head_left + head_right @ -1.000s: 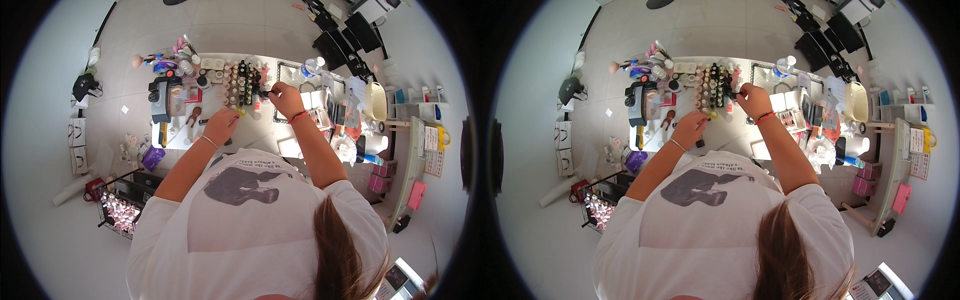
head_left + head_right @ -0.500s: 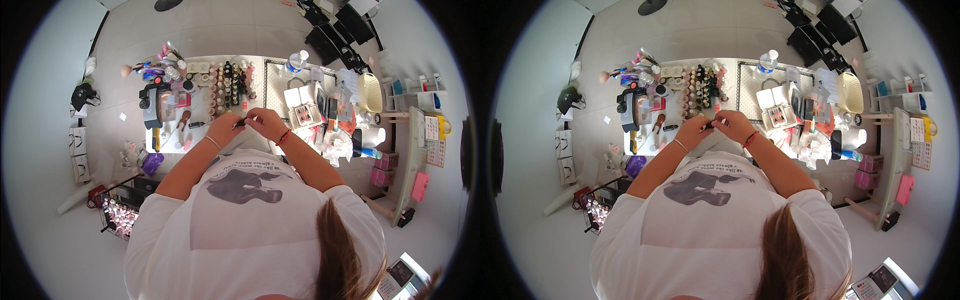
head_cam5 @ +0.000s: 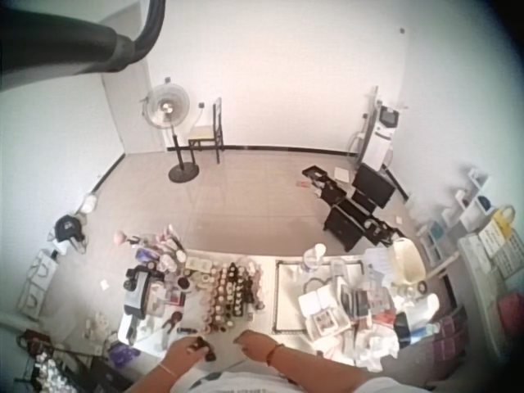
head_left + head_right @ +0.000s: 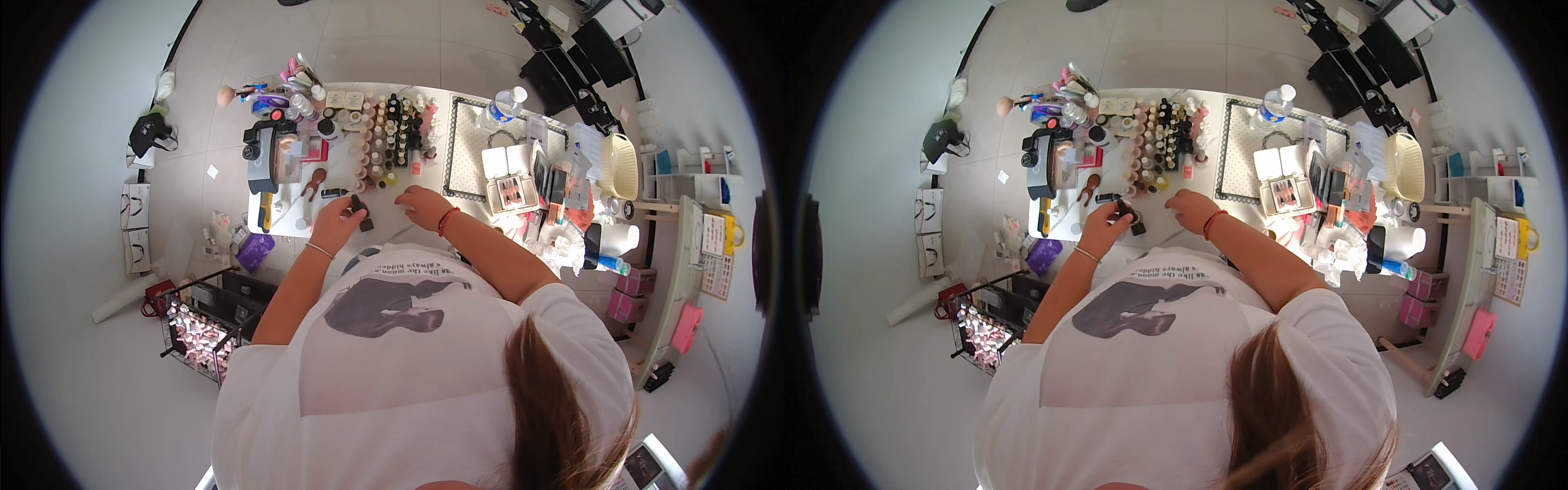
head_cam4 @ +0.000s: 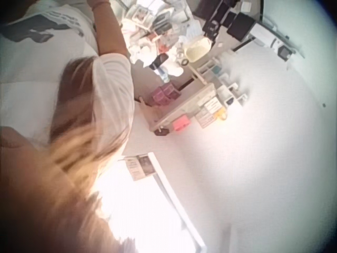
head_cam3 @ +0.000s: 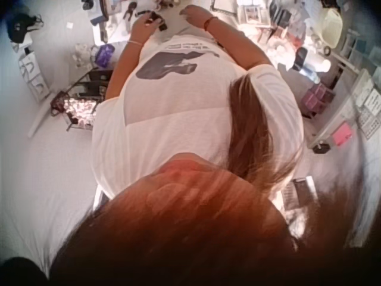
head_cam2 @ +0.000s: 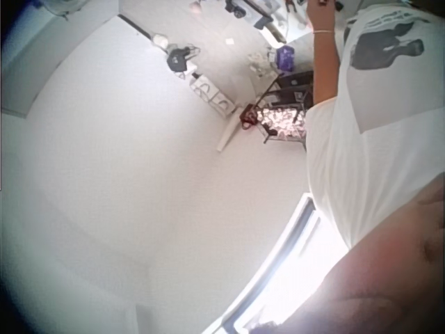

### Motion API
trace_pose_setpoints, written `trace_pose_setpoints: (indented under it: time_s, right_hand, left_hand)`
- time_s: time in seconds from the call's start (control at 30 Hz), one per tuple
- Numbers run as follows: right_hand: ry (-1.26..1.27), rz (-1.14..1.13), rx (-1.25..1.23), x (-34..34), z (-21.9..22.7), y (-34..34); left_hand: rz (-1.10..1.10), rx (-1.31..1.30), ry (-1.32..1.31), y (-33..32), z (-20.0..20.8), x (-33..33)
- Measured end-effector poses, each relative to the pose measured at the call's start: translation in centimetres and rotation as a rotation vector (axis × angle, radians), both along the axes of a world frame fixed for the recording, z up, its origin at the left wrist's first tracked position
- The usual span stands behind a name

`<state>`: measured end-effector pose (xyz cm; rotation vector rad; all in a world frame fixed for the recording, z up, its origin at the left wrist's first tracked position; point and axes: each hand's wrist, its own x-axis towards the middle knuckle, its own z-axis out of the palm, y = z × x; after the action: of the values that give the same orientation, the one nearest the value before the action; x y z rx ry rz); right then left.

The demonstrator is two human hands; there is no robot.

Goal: The person organizes nail polish bottles on a white table, picking them up one by one and placing them into a black wire rack. The person handles various bottles, including yellow and pink ones, moving them from the table surface to the rack.

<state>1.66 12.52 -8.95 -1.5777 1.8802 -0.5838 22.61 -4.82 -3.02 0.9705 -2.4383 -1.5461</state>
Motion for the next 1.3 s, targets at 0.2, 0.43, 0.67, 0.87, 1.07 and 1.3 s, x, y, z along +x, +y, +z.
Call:
trace_pose_setpoints:
  time_s: [0.2,0.43,0.67,0.87,1.07,1.3]
  right_hand:
    - [0.075,-0.240,-0.041,0.3,3.0,0.4]
    - [0.301,-0.319,0.292,-1.1,1.8,-1.7]
    - [0.303,-0.265,0.319,-0.4,1.2,-1.1]
    - [0.274,-0.188,0.322,0.1,2.2,1.3]
    - [0.155,-0.278,0.165,-0.8,3.5,2.5]
    - [-0.324,-0.322,-0.184,0.2,11.6,-0.6]
  left_hand:
    - [0.014,0.030,0.043,-0.3,-0.3,0.9]
    - [0.013,0.126,0.071,-0.2,0.6,1.2]
    - [-0.026,0.137,0.049,-1.0,0.8,1.0]
    - [-0.056,0.205,0.009,-1.6,0.8,0.5]
    - [-0.163,0.136,0.047,-1.9,1.2,-0.9]
    - [-0.395,-0.129,0.105,-0.3,3.8,-4.3]
